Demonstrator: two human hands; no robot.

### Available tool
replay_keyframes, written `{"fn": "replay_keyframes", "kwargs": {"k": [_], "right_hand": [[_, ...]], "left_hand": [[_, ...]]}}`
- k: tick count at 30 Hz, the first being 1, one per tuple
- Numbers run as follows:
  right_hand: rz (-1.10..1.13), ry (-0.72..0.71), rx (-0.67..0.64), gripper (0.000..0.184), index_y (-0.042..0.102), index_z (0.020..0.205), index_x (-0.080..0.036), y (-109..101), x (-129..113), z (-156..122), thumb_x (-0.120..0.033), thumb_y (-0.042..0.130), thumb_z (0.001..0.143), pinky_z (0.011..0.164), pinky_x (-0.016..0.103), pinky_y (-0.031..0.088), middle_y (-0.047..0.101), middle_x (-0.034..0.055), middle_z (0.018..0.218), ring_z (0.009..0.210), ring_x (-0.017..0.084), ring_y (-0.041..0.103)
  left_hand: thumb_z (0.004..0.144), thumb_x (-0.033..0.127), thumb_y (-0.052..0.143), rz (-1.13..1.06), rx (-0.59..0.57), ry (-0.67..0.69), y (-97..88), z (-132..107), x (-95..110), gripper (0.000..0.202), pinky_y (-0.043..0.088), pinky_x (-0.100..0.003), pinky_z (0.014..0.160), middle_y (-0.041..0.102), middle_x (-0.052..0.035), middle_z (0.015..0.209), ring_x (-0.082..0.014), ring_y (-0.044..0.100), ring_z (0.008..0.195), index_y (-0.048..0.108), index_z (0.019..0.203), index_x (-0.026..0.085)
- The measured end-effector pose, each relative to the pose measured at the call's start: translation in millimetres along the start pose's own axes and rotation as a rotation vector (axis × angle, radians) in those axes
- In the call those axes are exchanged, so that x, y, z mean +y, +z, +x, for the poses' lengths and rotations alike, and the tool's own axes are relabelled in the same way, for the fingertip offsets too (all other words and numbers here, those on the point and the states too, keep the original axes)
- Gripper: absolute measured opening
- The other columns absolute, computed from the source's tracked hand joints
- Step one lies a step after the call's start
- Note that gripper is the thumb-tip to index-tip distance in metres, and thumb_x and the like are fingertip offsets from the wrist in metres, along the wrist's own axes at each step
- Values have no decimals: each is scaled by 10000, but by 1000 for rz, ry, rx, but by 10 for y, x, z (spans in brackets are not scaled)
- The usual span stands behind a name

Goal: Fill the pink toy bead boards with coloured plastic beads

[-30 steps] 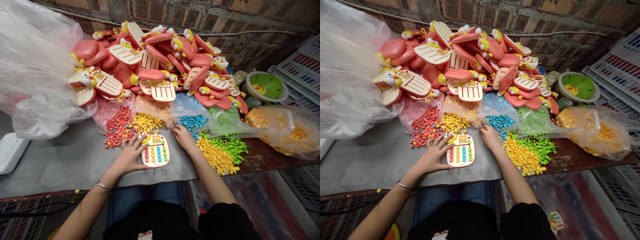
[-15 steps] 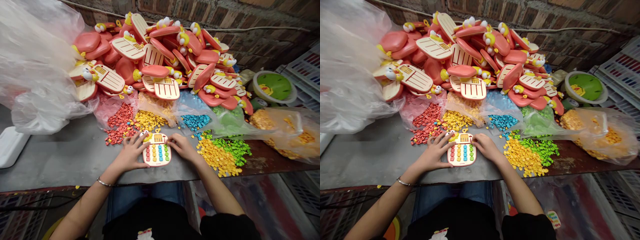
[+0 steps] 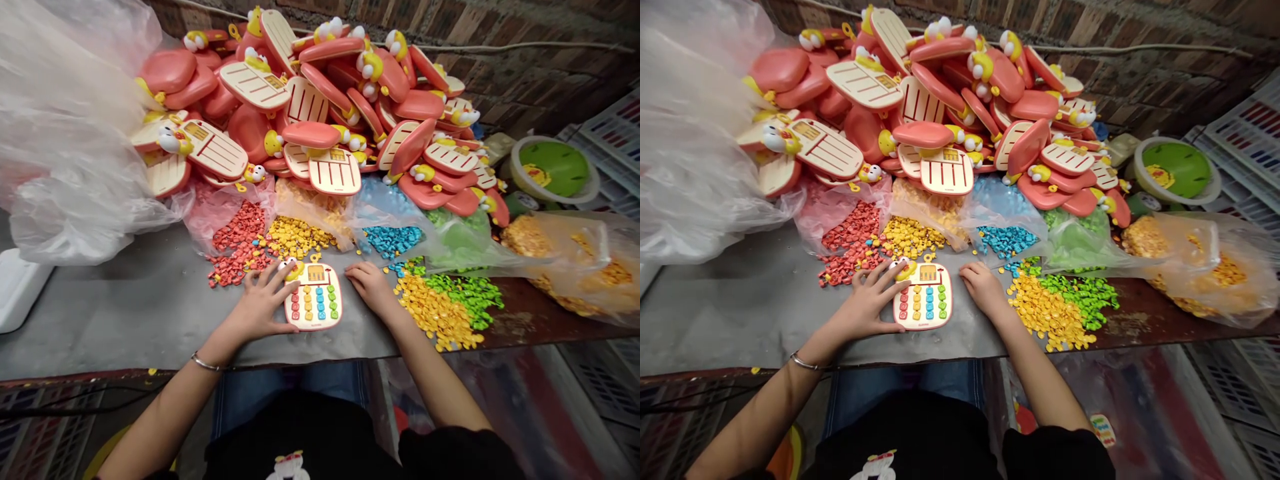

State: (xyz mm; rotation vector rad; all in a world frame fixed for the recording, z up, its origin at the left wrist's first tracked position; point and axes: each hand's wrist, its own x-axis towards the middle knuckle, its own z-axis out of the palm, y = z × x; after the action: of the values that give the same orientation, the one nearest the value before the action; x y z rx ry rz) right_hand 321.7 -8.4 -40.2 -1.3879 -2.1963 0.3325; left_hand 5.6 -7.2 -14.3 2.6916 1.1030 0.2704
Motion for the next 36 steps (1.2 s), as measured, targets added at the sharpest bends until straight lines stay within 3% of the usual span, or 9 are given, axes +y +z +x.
{"fn": "replay_keyframes", "kwargs": {"k": [7, 12, 17, 23, 30, 36], "right_hand": [[36, 71, 20, 167, 670, 870, -216, -4, 8, -8, -202, 515, 930, 821, 383, 525, 679, 89, 953, 906, 231, 621], [224, 113, 4, 120, 652, 893, -202, -91, -111, 109, -219, 536, 923, 795, 370, 533, 694, 83, 934, 881, 219, 650], [280, 0, -111, 133, 666, 883, -207, -151, -235, 377, -250, 549, 930, 837, 379, 530, 697, 88, 960, 913, 222, 655], [219, -145, -218, 175, 664, 836, -182, -101, -201, 561, -222, 533, 945, 779, 332, 525, 683, 96, 926, 862, 206, 646], [188, -166, -336, 197, 680, 791, -182, -128, -201, 702, -180, 537, 926, 755, 320, 516, 673, 84, 877, 836, 196, 627], [459, -97, -493, 147, 686, 753, -179, -180, -102, 900, -263, 644, 867, 814, 332, 519, 681, 65, 911, 856, 185, 646]], "left_hand": [[731, 768, 615, 14, 7, 10, 11, -7, -5, 823, 163, -539, 1053, 283, -132, 1599, -411, 233, 1437, 552, 1369, 251], [733, 741, 639, -1, 0, 8, -4, -6, 1, 818, 165, -547, 1058, 271, -131, 1604, -419, 226, 1438, 537, 1385, 257], [734, 723, 652, -21, -6, 3, -9, -4, 7, 809, 157, -555, 1064, 257, -122, 1611, -425, 212, 1438, 531, 1392, 266], [751, 735, 624, 2, -27, 3, -17, -3, 6, 816, 161, -550, 1054, 253, -129, 1611, -411, 213, 1441, 513, 1406, 262], [748, 727, 638, -25, 1, 18, 6, -11, -9, 827, 164, -549, 1056, 268, -136, 1604, -427, 221, 1438, 503, 1415, 257], [739, 719, 654, -31, 5, 17, 0, -8, -2, 823, 174, -552, 1049, 285, -136, 1598, -428, 236, 1434, 514, 1404, 254]]}}
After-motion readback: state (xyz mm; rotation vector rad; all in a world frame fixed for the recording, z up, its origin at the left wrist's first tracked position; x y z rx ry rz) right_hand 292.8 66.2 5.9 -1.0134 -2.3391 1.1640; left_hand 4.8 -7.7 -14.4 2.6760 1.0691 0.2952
